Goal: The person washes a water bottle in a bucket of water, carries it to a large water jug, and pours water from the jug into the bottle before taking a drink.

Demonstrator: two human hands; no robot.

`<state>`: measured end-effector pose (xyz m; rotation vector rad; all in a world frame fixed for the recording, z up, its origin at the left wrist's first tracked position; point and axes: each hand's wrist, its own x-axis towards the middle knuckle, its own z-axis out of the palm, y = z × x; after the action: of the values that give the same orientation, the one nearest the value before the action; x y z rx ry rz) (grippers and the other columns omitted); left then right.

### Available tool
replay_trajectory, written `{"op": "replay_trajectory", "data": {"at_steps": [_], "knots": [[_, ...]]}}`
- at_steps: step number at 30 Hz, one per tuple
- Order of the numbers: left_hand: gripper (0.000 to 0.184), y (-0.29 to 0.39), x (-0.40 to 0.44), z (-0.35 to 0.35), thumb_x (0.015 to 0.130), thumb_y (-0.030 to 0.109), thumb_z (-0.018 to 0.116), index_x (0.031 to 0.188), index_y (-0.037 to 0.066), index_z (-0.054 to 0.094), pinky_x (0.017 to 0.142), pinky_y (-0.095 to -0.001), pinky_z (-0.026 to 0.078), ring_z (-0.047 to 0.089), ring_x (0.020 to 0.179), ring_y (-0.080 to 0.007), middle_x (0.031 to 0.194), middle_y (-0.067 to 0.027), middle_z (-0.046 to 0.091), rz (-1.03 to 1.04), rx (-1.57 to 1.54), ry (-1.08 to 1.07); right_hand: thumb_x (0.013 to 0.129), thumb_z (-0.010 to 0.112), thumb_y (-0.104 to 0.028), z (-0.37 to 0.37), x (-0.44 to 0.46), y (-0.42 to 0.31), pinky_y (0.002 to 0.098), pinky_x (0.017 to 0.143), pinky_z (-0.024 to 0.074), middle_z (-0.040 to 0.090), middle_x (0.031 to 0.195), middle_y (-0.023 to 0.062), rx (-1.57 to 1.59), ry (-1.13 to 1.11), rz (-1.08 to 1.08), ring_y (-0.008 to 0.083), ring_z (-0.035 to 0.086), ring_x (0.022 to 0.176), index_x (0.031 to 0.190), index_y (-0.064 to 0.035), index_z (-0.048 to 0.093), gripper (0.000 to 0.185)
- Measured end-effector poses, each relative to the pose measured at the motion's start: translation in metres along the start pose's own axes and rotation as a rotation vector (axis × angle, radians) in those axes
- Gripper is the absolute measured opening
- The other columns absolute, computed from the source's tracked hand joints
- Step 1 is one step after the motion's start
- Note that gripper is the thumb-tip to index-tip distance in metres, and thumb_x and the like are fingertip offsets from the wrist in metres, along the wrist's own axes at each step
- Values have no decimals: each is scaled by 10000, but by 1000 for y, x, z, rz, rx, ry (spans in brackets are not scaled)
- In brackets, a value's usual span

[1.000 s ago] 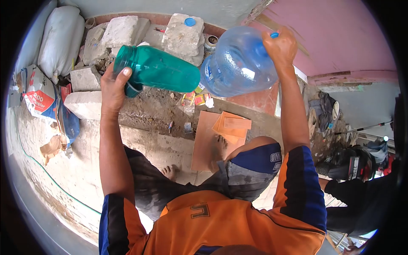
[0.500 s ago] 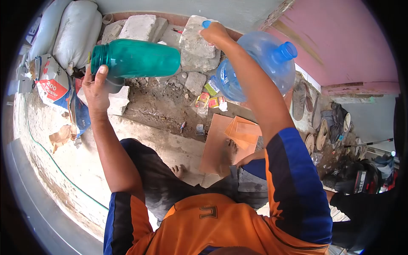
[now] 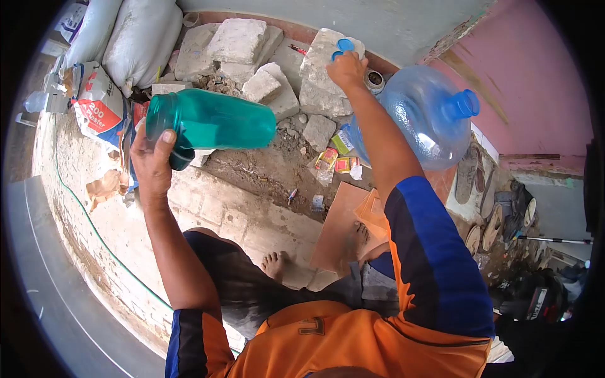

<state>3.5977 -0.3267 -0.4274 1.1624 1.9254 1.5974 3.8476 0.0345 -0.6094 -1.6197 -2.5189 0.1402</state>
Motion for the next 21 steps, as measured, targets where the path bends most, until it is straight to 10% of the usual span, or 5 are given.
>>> {"op": "replay_trajectory", "data": {"at_steps": [5, 7, 9, 17, 21], "knots": [[497, 12, 8, 25, 841, 273, 775, 1223, -17, 648, 742, -272, 528, 644, 839, -122, 976, -71, 706, -139, -30, -105, 816, 638, -257, -32, -5, -30, 487, 973, 450, 666, 1230, 170, 410, -32, 2, 364, 627, 1091, 1022, -47, 754, 316], [566, 9, 8, 45, 781, 345, 836, 1178, -21, 666, 717, -291, 533, 634, 814, -131, 932, -49, 700, -58, -22, -122, 737, 642, -88, -75, -33, -36, 357, 898, 520, 658, 1265, 183, 829, -278, -414, 300, 647, 1124, 1262, -37, 641, 527], [661, 7, 6, 68, 713, 407, 876, 1177, -18, 674, 769, -306, 542, 648, 872, -159, 997, -83, 703, -79, -119, -230, 644, 757, -66, -151, -82, -51, 366, 1106, 389, 529, 1429, 187, 727, -559, -720, 262, 498, 1333, 1454, -9, 433, 875], [750, 29, -11, 138, 689, 317, 924, 1291, -6, 616, 907, -322, 525, 649, 1007, -167, 1107, -102, 703, -176, -412, -618, 606, 921, -165, -183, -192, -32, 404, 1027, 464, 563, 1291, 125, 1240, -532, -394, 227, 546, 1222, 1430, -28, 384, 993], [704, 25, -15, 148, 659, 354, 931, 1213, 12, 666, 859, -333, 532, 664, 955, -193, 1049, -123, 711, -191, -383, -682, 634, 894, -133, -193, -207, -30, 387, 992, 482, 599, 1237, 112, 976, -423, -312, 228, 590, 1156, 1400, -15, 425, 906]]}}
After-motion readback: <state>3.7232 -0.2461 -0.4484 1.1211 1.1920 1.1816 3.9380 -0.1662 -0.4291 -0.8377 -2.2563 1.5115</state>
